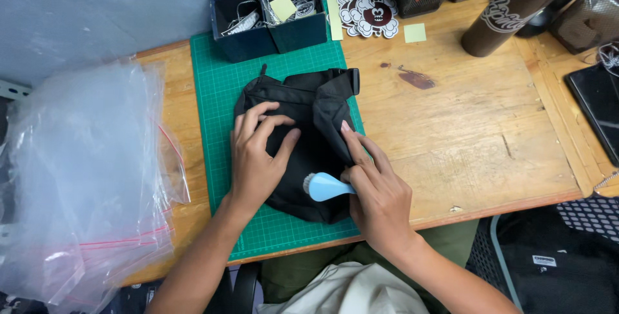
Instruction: The person cleans a black bag by brushing it with a small brush and then places a sticker on the bag before putting it into a plastic bag.
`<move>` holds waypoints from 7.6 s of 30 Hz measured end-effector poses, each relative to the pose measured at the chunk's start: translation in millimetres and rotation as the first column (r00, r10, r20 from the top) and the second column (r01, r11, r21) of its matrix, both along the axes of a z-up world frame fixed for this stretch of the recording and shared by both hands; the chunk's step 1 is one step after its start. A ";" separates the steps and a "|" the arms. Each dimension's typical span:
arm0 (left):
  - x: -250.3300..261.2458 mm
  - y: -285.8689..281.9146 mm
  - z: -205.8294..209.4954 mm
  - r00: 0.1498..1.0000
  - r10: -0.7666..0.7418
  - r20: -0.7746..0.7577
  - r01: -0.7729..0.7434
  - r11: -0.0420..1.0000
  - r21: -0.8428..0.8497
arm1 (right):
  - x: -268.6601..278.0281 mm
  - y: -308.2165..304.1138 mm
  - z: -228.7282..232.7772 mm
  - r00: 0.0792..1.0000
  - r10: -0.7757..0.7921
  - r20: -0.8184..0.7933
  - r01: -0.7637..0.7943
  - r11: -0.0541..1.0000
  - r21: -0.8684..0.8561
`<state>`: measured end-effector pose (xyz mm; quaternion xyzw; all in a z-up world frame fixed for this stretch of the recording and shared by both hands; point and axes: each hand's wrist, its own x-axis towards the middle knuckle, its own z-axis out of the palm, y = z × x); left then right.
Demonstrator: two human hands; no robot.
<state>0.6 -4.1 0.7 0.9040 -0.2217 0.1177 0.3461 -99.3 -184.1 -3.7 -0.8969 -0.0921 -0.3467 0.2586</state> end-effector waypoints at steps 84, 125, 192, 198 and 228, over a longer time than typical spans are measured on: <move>-20.7 16.2 30.7 0.815 -0.457 -0.357 0.073 0.692 -0.718 | -1.9 -55.3 9.5 0.887 0.049 -0.459 0.074 0.967 0.245; 10.1 22.1 -6.0 0.838 -0.489 -0.241 0.353 0.823 -0.444 | 67.9 -77.7 -19.5 0.836 0.325 -0.442 -0.059 0.855 0.516; 16.9 46.9 54.8 0.571 -0.807 -0.150 0.728 0.582 -0.362 | 16.5 -118.5 -4.4 0.952 -0.026 -0.306 0.274 0.521 0.808; 12.3 51.2 45.6 0.698 -0.660 -0.276 0.655 0.745 -0.124 | 45.0 -109.1 12.7 0.913 0.064 -0.404 0.209 0.775 0.597; 35.7 68.0 -10.7 0.936 0.281 -0.211 -0.238 0.949 0.207 | 109.2 -75.4 8.4 0.863 0.233 -0.449 -0.272 0.962 -0.025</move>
